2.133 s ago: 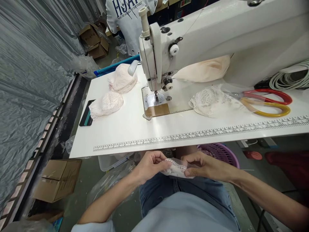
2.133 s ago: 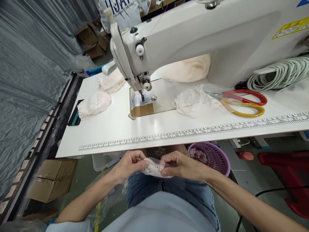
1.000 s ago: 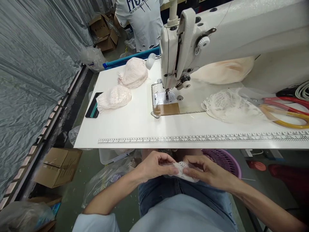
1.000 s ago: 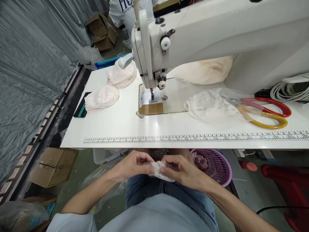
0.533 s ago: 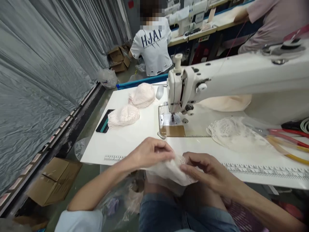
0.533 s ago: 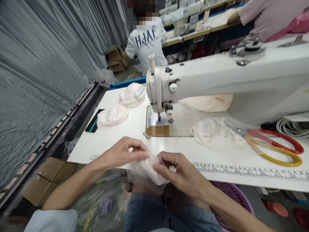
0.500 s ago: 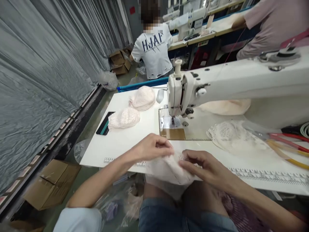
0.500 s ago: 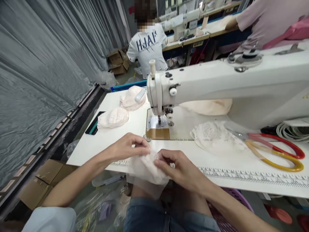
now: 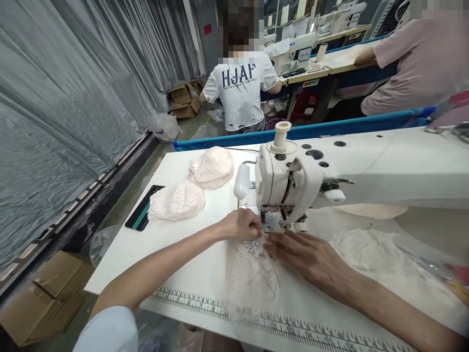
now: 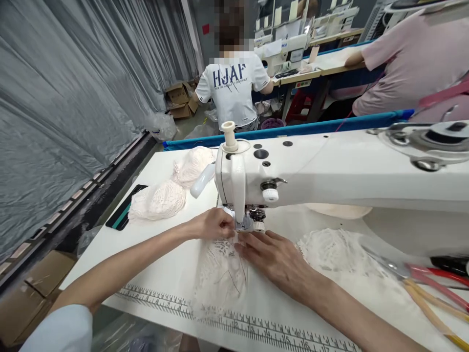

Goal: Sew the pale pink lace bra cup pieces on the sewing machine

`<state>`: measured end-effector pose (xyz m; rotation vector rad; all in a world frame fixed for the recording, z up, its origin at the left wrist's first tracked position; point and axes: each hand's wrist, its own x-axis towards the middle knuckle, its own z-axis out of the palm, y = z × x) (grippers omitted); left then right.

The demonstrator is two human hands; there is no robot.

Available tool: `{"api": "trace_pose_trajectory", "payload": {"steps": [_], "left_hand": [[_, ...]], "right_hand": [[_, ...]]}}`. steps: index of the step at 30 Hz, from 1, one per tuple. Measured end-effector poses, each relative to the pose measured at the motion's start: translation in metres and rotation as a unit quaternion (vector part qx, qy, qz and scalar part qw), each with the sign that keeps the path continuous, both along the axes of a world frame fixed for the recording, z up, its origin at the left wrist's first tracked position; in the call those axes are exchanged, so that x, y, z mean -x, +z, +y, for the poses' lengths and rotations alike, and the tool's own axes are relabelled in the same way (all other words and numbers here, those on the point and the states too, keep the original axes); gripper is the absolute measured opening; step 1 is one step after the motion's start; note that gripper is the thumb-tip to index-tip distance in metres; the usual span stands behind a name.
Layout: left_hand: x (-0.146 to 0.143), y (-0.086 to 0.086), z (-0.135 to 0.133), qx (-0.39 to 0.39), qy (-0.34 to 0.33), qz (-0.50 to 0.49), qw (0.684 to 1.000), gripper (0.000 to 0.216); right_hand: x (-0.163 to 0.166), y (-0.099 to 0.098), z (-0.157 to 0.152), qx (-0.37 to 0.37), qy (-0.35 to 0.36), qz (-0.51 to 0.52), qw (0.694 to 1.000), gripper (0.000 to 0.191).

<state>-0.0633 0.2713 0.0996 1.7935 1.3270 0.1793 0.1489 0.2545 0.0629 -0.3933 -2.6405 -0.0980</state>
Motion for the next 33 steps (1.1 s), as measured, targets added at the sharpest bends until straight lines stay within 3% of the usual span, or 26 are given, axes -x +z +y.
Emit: {"api": "trace_pose_trajectory", "payload": {"steps": [5, 10, 15, 18, 21, 23, 28, 33], "left_hand": [[-0.003, -0.006, 0.004, -0.034, -0.017, 0.034, 0.999, 0.014], [-0.004, -0.004, 0.003, -0.084, -0.043, 0.071, 0.993, 0.011], [0.005, -0.012, 0.006, -0.221, -0.032, 0.156, 0.962, 0.009], [0.007, -0.019, -0.003, -0.315, -0.001, 0.131, 0.940, 0.015], [0.005, -0.023, -0.021, -0.377, -0.057, 0.096, 0.920, 0.026], [0.003, -0.025, -0.031, -0.389, -0.095, 0.102, 0.910, 0.023], [0.003, -0.032, -0.032, -0.389, -0.076, 0.143, 0.907, 0.031], [0.007, -0.033, -0.028, -0.388, -0.074, 0.134, 0.909, 0.018]], "right_hand": [[0.000, -0.014, 0.006, 0.000, 0.014, -0.004, 1.000, 0.029], [-0.002, -0.014, 0.003, -0.008, 0.016, -0.005, 1.000, 0.038], [-0.002, -0.015, -0.001, -0.001, -0.012, -0.010, 1.000, 0.040], [-0.001, -0.017, -0.003, 0.007, -0.023, -0.009, 1.000, 0.040], [0.000, -0.019, -0.005, 0.010, -0.031, -0.002, 0.999, 0.040], [0.001, -0.020, -0.005, 0.012, -0.037, 0.001, 0.999, 0.039], [0.001, -0.018, -0.006, 0.000, -0.038, 0.005, 0.999, 0.042], [0.001, -0.016, -0.006, 0.011, -0.043, -0.008, 0.999, 0.045]]}}
